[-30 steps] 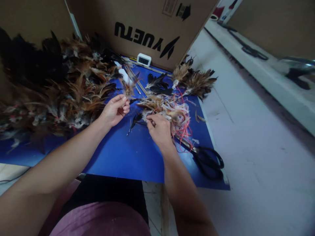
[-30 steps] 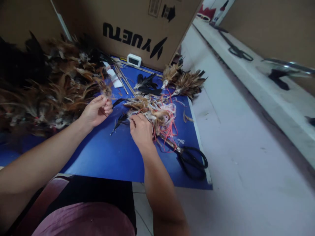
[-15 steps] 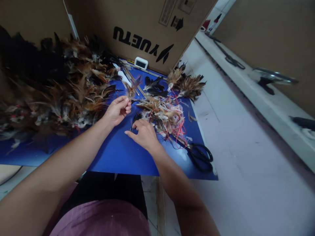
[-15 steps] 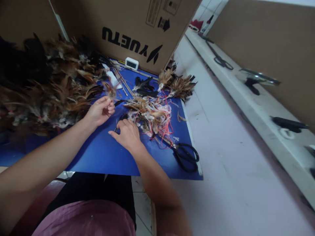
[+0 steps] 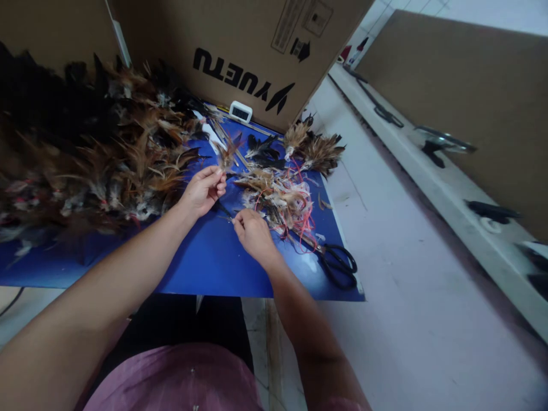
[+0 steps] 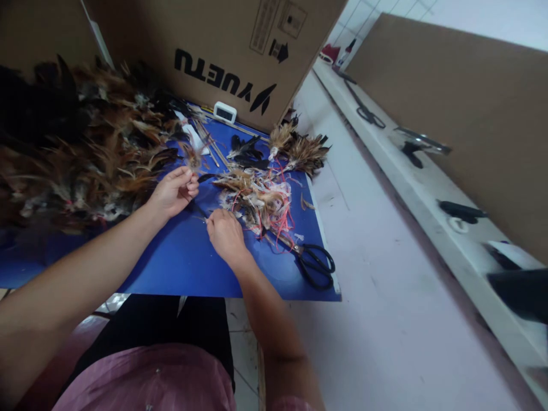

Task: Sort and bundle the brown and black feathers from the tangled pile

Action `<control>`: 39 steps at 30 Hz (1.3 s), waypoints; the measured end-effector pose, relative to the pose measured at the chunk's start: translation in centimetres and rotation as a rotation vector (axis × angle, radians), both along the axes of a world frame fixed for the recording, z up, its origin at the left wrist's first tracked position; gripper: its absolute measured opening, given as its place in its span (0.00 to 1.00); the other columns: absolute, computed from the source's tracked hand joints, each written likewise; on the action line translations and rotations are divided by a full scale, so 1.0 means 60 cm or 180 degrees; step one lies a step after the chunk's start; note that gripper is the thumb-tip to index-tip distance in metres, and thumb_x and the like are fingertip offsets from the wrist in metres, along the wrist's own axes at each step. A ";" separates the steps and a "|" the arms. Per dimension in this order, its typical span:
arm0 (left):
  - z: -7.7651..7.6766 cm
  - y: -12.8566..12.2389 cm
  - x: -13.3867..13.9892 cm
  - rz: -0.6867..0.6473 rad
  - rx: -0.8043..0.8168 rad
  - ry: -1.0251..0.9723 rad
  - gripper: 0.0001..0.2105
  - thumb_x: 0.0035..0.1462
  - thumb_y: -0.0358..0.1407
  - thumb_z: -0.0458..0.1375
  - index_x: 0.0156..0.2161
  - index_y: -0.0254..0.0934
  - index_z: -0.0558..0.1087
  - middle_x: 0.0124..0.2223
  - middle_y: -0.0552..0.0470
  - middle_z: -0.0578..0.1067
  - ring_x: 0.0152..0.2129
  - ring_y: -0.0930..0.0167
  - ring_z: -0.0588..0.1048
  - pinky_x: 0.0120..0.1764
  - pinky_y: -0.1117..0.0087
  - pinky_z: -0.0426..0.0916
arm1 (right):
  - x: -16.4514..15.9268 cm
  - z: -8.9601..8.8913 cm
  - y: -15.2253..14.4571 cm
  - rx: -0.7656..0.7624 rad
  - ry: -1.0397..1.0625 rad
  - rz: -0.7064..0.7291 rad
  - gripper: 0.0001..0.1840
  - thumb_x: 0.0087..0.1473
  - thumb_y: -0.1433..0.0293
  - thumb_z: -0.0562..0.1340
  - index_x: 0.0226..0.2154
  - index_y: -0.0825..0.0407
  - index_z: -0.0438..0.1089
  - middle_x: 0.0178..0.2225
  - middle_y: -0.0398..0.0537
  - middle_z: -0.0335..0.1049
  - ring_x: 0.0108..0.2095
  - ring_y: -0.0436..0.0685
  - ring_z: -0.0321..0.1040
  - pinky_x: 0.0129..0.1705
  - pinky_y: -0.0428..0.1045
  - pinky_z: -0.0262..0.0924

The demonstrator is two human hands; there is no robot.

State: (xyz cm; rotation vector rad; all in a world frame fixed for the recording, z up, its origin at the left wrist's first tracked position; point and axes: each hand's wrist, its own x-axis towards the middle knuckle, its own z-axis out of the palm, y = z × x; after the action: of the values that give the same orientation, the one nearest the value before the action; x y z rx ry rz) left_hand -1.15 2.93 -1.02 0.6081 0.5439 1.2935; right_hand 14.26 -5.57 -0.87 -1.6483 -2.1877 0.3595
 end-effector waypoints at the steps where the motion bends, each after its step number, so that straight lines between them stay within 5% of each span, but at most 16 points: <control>1: 0.001 0.001 -0.001 0.0017 -0.0023 -0.0004 0.09 0.47 0.28 0.65 0.27 0.35 0.67 0.24 0.57 0.69 0.17 0.81 0.65 0.21 0.80 0.59 | 0.006 0.000 -0.001 -0.0048 0.0217 -0.0073 0.05 0.58 0.73 0.56 0.31 0.53 0.67 0.31 0.48 0.70 0.33 0.54 0.65 0.39 0.49 0.58; 7: 0.004 0.002 -0.002 0.0091 -0.0074 -0.0043 0.09 0.49 0.28 0.64 0.26 0.35 0.66 0.24 0.57 0.69 0.17 0.81 0.65 0.21 0.81 0.60 | 0.042 0.000 -0.025 -0.0172 0.1336 -0.0411 0.06 0.55 0.68 0.58 0.28 0.50 0.67 0.22 0.39 0.65 0.23 0.49 0.62 0.28 0.45 0.57; 17: 0.004 0.006 -0.002 0.0132 -0.0134 -0.0069 0.08 0.50 0.27 0.62 0.26 0.35 0.67 0.24 0.57 0.70 0.16 0.81 0.65 0.21 0.81 0.61 | 0.074 -0.007 -0.078 -0.0430 0.2089 -0.0721 0.12 0.45 0.67 0.65 0.36 0.50 0.74 0.27 0.43 0.70 0.26 0.49 0.66 0.31 0.47 0.64; 24: 0.001 0.006 -0.001 0.0139 -0.0161 -0.0147 0.07 0.50 0.26 0.62 0.27 0.35 0.68 0.24 0.56 0.70 0.16 0.80 0.65 0.20 0.80 0.61 | 0.082 0.018 -0.064 -0.0701 0.3003 -0.1024 0.12 0.42 0.63 0.68 0.30 0.53 0.72 0.22 0.43 0.72 0.22 0.51 0.69 0.22 0.46 0.59; 29: -0.004 0.007 0.002 0.0094 -0.0116 -0.0128 0.07 0.49 0.26 0.62 0.26 0.35 0.68 0.24 0.56 0.70 0.16 0.80 0.65 0.20 0.80 0.61 | 0.074 0.056 -0.008 -0.1080 0.3617 -0.0949 0.16 0.43 0.62 0.69 0.32 0.52 0.66 0.28 0.46 0.76 0.25 0.52 0.74 0.18 0.42 0.57; 35: -0.007 0.008 0.006 0.0048 -0.0090 -0.0092 0.06 0.50 0.26 0.61 0.27 0.35 0.69 0.24 0.56 0.70 0.16 0.80 0.65 0.20 0.79 0.60 | 0.049 0.105 0.138 -0.1219 0.3706 -0.1165 0.09 0.54 0.70 0.64 0.29 0.52 0.61 0.30 0.46 0.75 0.25 0.47 0.72 0.18 0.39 0.58; 39: -0.008 0.008 0.006 0.0051 -0.0114 -0.0059 0.06 0.49 0.26 0.61 0.27 0.35 0.69 0.23 0.56 0.71 0.16 0.80 0.65 0.20 0.79 0.60 | 0.051 0.104 0.198 -0.0771 0.2933 -0.1551 0.04 0.56 0.71 0.60 0.33 0.53 0.63 0.27 0.43 0.71 0.24 0.50 0.71 0.20 0.42 0.59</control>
State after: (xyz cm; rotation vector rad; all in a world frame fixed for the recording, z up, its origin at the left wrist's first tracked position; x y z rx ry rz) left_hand -0.80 3.41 -1.50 0.5626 0.5566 1.3007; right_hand 17.30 6.30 5.38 -1.5966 -1.0693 1.0148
